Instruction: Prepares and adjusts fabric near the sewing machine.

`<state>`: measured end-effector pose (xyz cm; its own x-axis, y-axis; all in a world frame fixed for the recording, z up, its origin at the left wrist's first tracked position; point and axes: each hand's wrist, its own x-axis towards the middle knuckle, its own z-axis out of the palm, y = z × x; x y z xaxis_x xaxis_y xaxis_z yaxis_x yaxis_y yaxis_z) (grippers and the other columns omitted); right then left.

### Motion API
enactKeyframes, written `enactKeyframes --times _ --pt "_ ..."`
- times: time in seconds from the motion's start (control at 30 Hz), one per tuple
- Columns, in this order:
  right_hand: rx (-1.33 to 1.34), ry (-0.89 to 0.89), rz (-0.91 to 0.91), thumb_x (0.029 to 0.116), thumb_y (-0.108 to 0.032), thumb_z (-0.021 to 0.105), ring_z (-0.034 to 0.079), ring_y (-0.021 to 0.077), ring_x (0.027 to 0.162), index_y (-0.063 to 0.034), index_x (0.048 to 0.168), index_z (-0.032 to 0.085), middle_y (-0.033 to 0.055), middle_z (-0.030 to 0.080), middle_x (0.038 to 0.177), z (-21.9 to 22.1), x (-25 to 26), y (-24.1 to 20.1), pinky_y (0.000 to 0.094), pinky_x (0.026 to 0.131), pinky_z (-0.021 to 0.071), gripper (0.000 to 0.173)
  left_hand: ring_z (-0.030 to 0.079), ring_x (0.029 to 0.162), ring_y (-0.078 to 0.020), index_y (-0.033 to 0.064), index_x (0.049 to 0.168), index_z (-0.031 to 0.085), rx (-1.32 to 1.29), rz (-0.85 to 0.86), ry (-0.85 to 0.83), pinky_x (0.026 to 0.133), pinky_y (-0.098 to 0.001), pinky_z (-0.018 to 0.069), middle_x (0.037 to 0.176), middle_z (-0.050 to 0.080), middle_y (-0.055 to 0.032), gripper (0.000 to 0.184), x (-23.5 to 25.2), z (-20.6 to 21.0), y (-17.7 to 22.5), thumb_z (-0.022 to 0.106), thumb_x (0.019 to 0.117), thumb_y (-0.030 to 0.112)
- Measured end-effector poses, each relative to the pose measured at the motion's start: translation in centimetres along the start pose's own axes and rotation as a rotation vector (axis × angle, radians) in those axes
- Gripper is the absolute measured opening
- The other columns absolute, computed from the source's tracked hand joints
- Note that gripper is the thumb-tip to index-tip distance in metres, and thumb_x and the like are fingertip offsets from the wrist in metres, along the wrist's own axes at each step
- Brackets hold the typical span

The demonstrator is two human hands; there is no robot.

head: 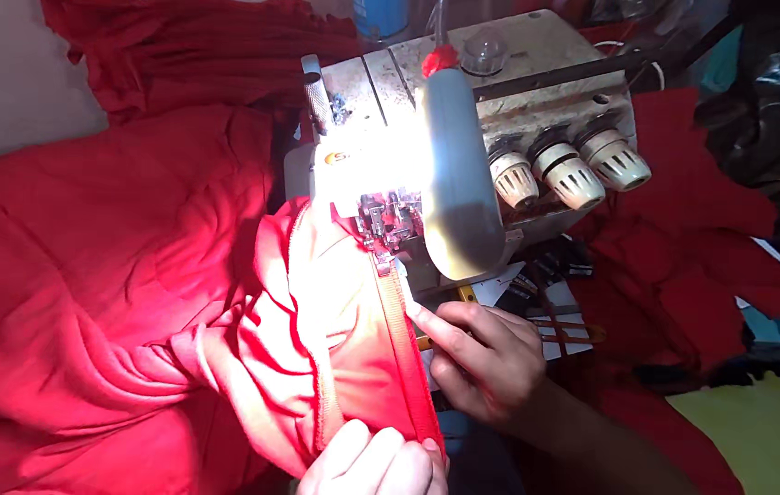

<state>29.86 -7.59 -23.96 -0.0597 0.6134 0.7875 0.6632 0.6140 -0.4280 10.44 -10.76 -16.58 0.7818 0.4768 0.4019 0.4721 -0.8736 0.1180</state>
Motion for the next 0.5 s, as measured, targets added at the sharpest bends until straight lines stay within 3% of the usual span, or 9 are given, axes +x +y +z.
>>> enactKeyframes --times 0.17,0.33,0.5 --pt "-0.025 -0.027 0.012 0.0990 -0.019 0.046 0.062 0.0141 0.073 -0.0055 0.109 0.077 0.0113 0.071 0.089 0.2 0.5 0.0 0.0231 0.062 0.0466 0.035 0.049 0.060 -0.0159 0.0057 0.083 0.075 0.062 -0.035 0.059 0.060 -0.0298 0.0353 0.068 0.063 -0.0031 0.020 1.0 1.2 -0.5 0.059 0.0946 0.004" --pt "-0.024 -0.030 0.022 0.0990 -0.020 0.046 0.063 0.0137 0.075 -0.0054 0.109 0.078 0.0111 0.071 0.089 0.3 0.8 -0.1 0.0226 0.064 0.0474 0.036 0.059 0.064 -0.0172 0.0061 0.079 0.073 0.134 -0.130 0.258 0.060 -0.0289 0.0439 0.071 0.067 -0.0052 0.017 2.2 2.7 -2.1 0.061 0.0921 0.010" --pt "-0.036 -0.023 0.039 0.0964 -0.018 0.047 0.061 0.0129 0.072 -0.0050 0.109 0.078 0.0112 0.070 0.089 0.4 1.1 -0.1 0.0219 0.061 0.0457 0.036 0.067 0.070 -0.0206 0.0031 0.084 0.074 0.169 -0.145 0.302 0.063 -0.0312 0.0506 0.073 0.069 -0.0090 0.021 3.6 2.8 -4.2 0.059 0.0944 0.014"
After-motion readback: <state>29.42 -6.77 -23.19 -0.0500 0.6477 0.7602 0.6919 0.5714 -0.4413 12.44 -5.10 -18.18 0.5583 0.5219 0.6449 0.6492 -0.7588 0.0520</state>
